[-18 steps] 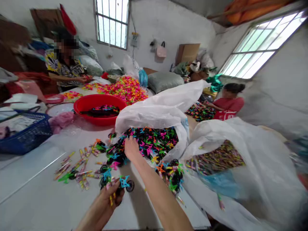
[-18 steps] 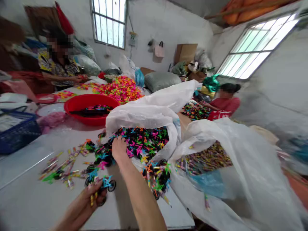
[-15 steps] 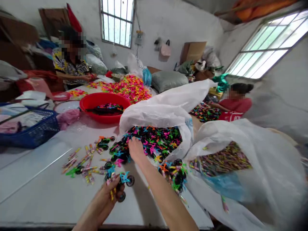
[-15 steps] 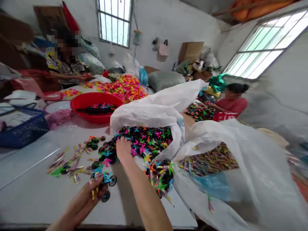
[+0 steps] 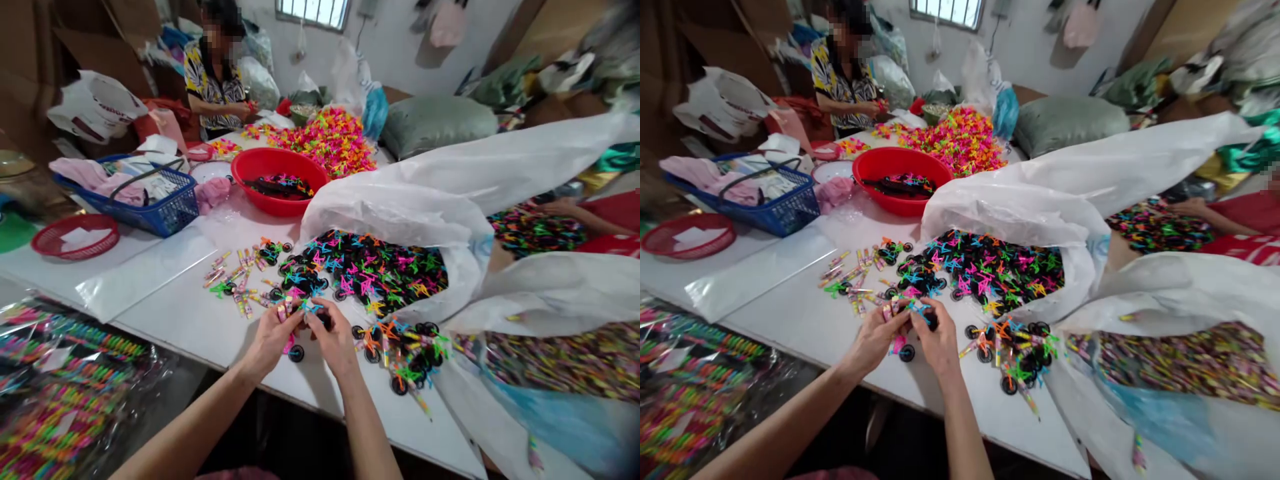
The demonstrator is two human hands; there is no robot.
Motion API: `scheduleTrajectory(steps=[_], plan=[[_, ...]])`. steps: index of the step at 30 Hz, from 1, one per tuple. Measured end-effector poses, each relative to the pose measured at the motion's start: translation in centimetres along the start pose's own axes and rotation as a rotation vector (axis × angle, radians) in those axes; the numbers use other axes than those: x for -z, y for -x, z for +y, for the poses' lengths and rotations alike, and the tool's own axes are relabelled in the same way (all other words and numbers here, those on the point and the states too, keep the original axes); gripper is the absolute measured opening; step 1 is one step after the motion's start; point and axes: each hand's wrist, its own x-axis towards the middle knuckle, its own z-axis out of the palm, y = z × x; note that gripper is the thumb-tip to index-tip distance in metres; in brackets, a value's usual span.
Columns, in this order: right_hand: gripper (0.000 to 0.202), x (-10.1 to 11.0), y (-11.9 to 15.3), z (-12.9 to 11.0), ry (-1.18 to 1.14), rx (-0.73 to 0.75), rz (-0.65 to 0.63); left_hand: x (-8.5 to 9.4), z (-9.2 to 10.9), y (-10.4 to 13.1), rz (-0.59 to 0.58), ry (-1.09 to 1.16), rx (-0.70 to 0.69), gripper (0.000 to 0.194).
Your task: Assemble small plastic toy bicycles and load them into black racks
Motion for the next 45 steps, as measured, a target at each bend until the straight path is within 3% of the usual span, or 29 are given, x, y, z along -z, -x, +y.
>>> scheduleTrajectory(steps=[2,4,8,11,13,15,18,20,22,25,30,32,35,39,41,45], plan=[[0.027,-0.3,0.2,-0.1,0.092,-0.008,0.050,0.0,-0.2,0.3,0.020,-0.247,-0.076,0.033],[0.020,-0.1,0.4,-0.2,0.229,0.022,0.060,0.1,-0.3,0.6,0.005,-0.337,-0.067,0.035],[0.010,1.4,1.3,-0.2,0.468,0.136,0.066,-0.2,-0.8,0.9,-0.112,-0.116,0.088,0.045],[0.009,2.6,1.9,0.6,0.512,0.258,0.209,-0.3,-0.9,1.0,-0.144,-0.002,0.161,0.045],[0.012,3.2,2.1,1.5,0.511,0.256,0.320,-0.2,-0.9,1.0,-0.144,-0.004,0.191,0.043],[0.015,3.4,2.1,2.5,0.508,0.169,0.282,0.1,-1.0,1.1,-0.155,-0.073,0.186,0.041],[0.019,3.4,2.0,2.9,0.393,-0.013,0.135,0.7,-1.3,1.2,-0.202,-0.221,0.123,0.038],[0.022,3.2,2.0,2.4,0.203,-0.084,0.150,1.0,-1.5,1.3,-0.232,-0.242,0.100,0.037],[0.024,3.0,2.0,1.6,-0.017,-0.104,0.145,1.1,-1.5,1.4,-0.260,-0.196,0.110,0.034],[0.026,2.7,2.4,1.1,-0.255,-0.175,0.027,0.9,-1.2,1.7,-0.330,-0.108,0.160,0.029],[0.027,2.3,3.3,1.9,-0.402,-0.240,-0.066,0.9,-0.5,2.2,-0.403,-0.165,0.202,0.029],[0.026,2.0,3.7,2.0,-0.320,-0.195,-0.017,0.7,-0.5,2.5,-0.384,-0.300,0.162,0.029],[0.023,1.3,4.1,1.7,-0.034,-0.111,0.158,0.2,-0.8,3.1,-0.245,-0.472,0.074,0.030],[0.020,0.4,4.5,1.2,0.173,-0.040,0.298,-0.7,-1.4,3.7,-0.089,-0.504,0.033,0.032],[0.019,0.7,4.4,0.9,0.170,-0.006,0.292,-1.0,-1.4,3.8,-0.124,-0.429,0.054,0.034],[0.016,2.5,4.2,0.0,0.128,0.085,0.181,-1.0,-0.3,3.5,-0.316,-0.248,0.095,0.042]])
